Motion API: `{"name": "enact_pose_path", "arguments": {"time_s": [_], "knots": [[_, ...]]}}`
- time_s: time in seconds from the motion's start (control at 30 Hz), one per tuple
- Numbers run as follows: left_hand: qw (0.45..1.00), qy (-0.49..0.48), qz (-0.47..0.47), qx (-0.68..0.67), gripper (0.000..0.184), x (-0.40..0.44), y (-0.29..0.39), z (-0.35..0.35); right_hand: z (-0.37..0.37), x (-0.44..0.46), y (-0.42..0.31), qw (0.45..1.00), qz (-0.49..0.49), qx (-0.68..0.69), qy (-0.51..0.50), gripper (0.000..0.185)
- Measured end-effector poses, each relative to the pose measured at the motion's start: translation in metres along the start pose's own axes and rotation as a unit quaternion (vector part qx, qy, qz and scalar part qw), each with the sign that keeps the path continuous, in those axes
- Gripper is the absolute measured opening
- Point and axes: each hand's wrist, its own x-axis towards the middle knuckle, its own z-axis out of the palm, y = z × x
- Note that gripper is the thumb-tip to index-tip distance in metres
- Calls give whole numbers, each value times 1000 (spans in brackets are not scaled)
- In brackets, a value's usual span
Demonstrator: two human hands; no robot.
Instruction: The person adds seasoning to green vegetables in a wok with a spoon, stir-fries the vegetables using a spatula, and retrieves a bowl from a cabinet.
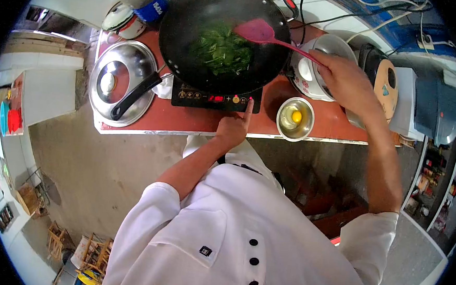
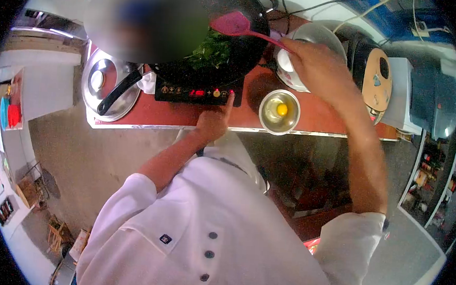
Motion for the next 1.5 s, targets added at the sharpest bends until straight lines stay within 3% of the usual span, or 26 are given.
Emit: {"name": "enact_pose_path", "arguments": {"time_s": [0.1,0.17,0.23,0.33,0.37,0.43,0.53,0.6,0.7,0.77,0.83,0.87,0.97,1.07,1.13,1.17,1.2,1.3,1.4,1.43,1.47,1.5], "knots": [[994,48,-12,-95,74,-6,7,-15,-32,-2,-11,997,-13,-37,-59,27],[986,8,-11,-166,68,-22,15,-59,-45,4,-17,995,-17,-50,-87,24],[980,10,-34,-195,63,-40,4,-56,-49,16,-22,969,-70,-167,-165,22],[954,31,-100,-281,53,-80,-30,-47,-24,55,-39,956,-41,-204,-206,20],[929,45,-142,-338,48,-97,-44,-38,-3,68,-35,956,-43,-203,-205,20],[880,102,-230,-403,42,-130,-75,5,36,90,-29,978,-86,-155,-107,22],[861,112,-289,-403,39,-180,-104,-4,17,97,-41,991,-44,-111,-69,24],[802,110,-357,-466,37,-205,-122,1,0,94,-53,991,-38,-118,-59,25],[798,103,-379,-457,36,-226,-141,8,-15,82,-52,988,-28,-135,-68,25],[798,97,-374,-462,35,-228,-143,1,-19,72,-50,985,-19,-147,-87,25],[799,96,-372,-462,34,-230,-142,-21,-22,66,-57,969,65,-221,-94,22],[797,92,-369,-469,34,-227,-139,-35,-11,66,-54,980,58,-188,-31,20],[779,81,-359,-508,33,-218,-140,-83,60,92,-37,983,33,-177,-47,23],[763,108,-277,-574,31,-214,-146,-150,57,93,-64,996,-3,-76,48,18],[771,155,-240,-569,30,-216,-160,-194,30,90,-72,998,24,-62,2,17],[776,183,-202,-569,29,-214,-171,-218,19,82,-74,992,-21,-115,46,16],[790,218,-197,-539,26,-210,-179,-242,18,80,-66,985,-26,-170,3,25],[819,349,-129,-437,24,-192,-205,-323,-27,66,-88,969,29,-94,-226,29],[844,428,-137,-292,27,-174,-205,-414,14,70,-71,973,-26,-27,-228,23],[834,468,-99,-275,27,-162,-216,-431,33,77,-73,973,-24,-23,-229,23],[810,492,-64,-312,28,-150,-211,-454,50,85,-78,986,-30,-7,-166,25],[826,498,-50,-260,30,-140,-218,-477,57,91,-86,994,-36,8,-102,27]]}}
